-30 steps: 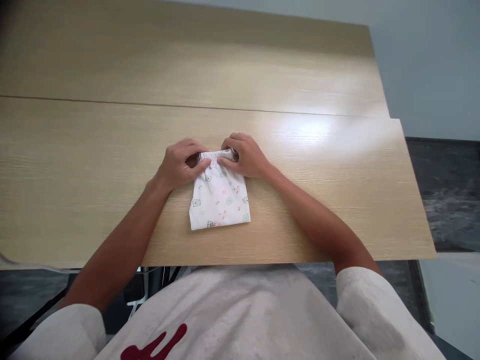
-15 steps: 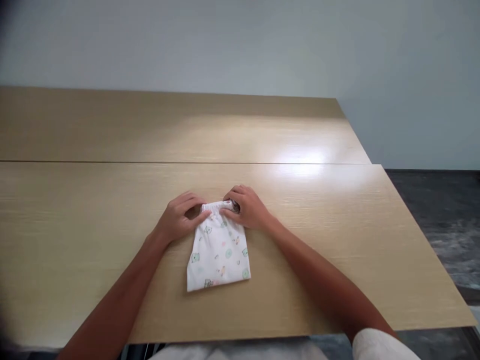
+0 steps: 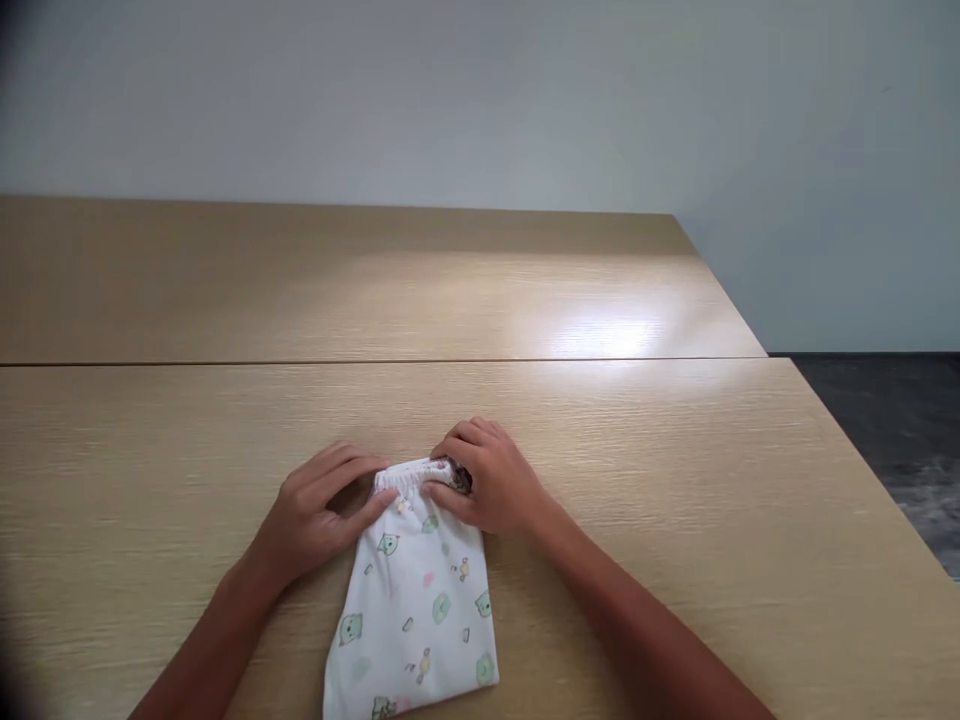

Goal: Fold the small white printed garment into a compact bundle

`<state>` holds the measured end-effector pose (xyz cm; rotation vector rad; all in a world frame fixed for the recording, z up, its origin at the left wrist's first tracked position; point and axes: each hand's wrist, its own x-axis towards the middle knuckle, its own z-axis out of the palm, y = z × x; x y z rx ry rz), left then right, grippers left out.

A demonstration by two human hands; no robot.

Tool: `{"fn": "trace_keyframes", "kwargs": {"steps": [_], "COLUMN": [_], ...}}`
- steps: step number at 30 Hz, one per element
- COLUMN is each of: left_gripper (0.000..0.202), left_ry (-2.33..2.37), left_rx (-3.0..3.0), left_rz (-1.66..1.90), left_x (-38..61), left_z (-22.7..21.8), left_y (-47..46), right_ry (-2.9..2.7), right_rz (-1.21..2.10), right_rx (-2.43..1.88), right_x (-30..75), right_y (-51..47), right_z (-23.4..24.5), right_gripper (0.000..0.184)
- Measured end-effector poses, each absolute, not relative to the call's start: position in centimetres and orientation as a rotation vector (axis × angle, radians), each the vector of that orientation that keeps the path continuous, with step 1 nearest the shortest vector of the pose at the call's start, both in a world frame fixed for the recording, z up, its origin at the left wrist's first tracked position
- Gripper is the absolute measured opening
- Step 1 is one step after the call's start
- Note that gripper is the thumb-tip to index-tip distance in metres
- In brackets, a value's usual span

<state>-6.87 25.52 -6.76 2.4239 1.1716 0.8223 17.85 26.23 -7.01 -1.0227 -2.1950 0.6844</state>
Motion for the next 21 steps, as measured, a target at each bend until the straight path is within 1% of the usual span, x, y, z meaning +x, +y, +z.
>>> {"fn": "trace_keyframes", "kwargs": {"steps": [5, 10, 21], "left_gripper": [0.015, 0.018, 0.025], "left_ry": [1.190, 1.199, 1.166], "left_rx": [2.430, 2.466, 2.486], "left_rz": [0.782, 0.745, 0.660], "left_x": [-6.6, -6.7, -6.7], "left_z": [-7.2, -7.3, -6.9], "left_y": [26.3, 26.3, 23.1], "right_ry": [-2.189, -2.201, -2.283], "right_rz": [0.714, 0.700, 0.503], "right_rx": [-1.049, -1.051, -0.985], "right_x": [17.8, 17.5, 17.2], "right_y": [27.2, 27.3, 24.4], "right_z": [-8.0, -8.4, -8.8], "right_gripper": [0.032, 0.032, 0.033]}}
